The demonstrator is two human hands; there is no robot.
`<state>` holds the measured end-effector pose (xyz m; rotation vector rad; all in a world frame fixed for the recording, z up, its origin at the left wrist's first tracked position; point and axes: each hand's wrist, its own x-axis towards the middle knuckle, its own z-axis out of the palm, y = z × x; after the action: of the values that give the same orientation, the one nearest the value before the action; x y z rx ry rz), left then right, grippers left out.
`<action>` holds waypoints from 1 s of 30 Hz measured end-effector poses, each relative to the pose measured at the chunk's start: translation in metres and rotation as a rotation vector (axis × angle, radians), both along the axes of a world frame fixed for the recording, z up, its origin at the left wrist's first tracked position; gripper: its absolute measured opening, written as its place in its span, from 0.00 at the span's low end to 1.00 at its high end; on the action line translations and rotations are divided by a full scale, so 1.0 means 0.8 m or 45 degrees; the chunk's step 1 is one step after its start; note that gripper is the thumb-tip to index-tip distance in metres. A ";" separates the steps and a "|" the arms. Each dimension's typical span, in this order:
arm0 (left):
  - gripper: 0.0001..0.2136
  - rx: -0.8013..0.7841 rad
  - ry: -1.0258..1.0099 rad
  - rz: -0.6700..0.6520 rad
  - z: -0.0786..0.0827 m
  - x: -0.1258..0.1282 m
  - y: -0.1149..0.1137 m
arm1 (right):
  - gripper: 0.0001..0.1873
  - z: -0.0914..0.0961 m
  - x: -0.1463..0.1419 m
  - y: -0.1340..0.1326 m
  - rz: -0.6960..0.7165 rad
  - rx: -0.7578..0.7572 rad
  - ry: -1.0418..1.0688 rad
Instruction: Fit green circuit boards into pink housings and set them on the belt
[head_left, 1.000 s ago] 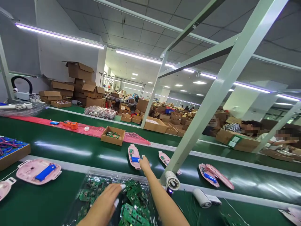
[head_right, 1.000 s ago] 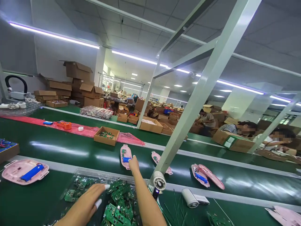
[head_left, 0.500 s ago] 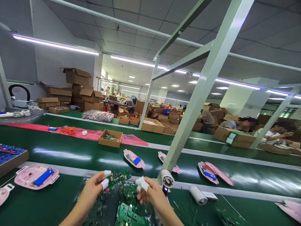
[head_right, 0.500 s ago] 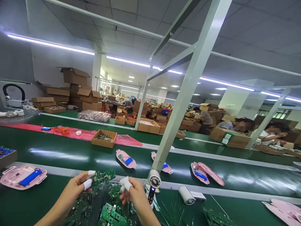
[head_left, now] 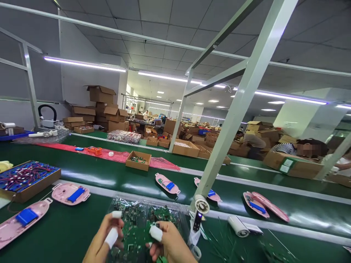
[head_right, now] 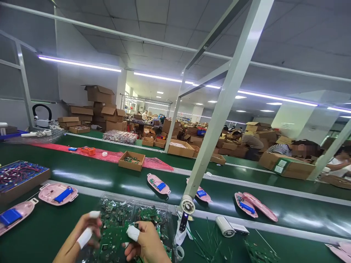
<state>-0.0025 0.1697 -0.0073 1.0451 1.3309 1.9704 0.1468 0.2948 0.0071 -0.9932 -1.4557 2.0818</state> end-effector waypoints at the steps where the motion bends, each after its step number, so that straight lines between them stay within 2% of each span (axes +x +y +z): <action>1: 0.23 -0.134 -0.093 -0.123 0.006 -0.002 0.002 | 0.32 -0.001 -0.002 -0.002 0.018 0.036 -0.009; 3: 0.25 -0.378 -0.118 -0.310 0.014 -0.005 0.006 | 0.27 0.000 -0.007 -0.008 0.066 0.095 -0.026; 4: 0.25 -0.438 -0.092 -0.329 0.015 -0.007 0.008 | 0.25 0.001 -0.009 -0.011 0.088 0.116 -0.031; 10: 0.21 -0.383 -0.117 -0.086 0.016 -0.009 0.002 | 0.17 0.012 -0.018 -0.026 0.160 0.159 0.052; 14: 0.21 -0.311 -0.455 -0.208 0.022 -0.008 -0.003 | 0.22 0.011 -0.024 -0.027 0.219 0.139 0.117; 17: 0.20 -0.291 -0.708 -0.305 0.019 -0.012 0.000 | 0.23 0.009 -0.032 -0.023 0.225 0.132 0.170; 25: 0.17 -0.395 -1.049 -0.274 -0.014 -0.028 0.011 | 0.29 0.001 -0.063 -0.008 0.349 0.175 0.210; 27: 0.16 -0.459 -0.988 -0.320 -0.018 -0.029 0.015 | 0.31 0.003 -0.070 -0.002 0.423 0.183 0.189; 30: 0.19 -0.493 -0.647 -0.314 -0.015 -0.043 0.023 | 0.32 0.014 -0.072 0.017 0.547 0.215 0.097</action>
<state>-0.0366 0.1879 -0.0195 0.4565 1.1652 1.5670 0.0889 0.3082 0.0182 -0.5651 -1.8986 2.2002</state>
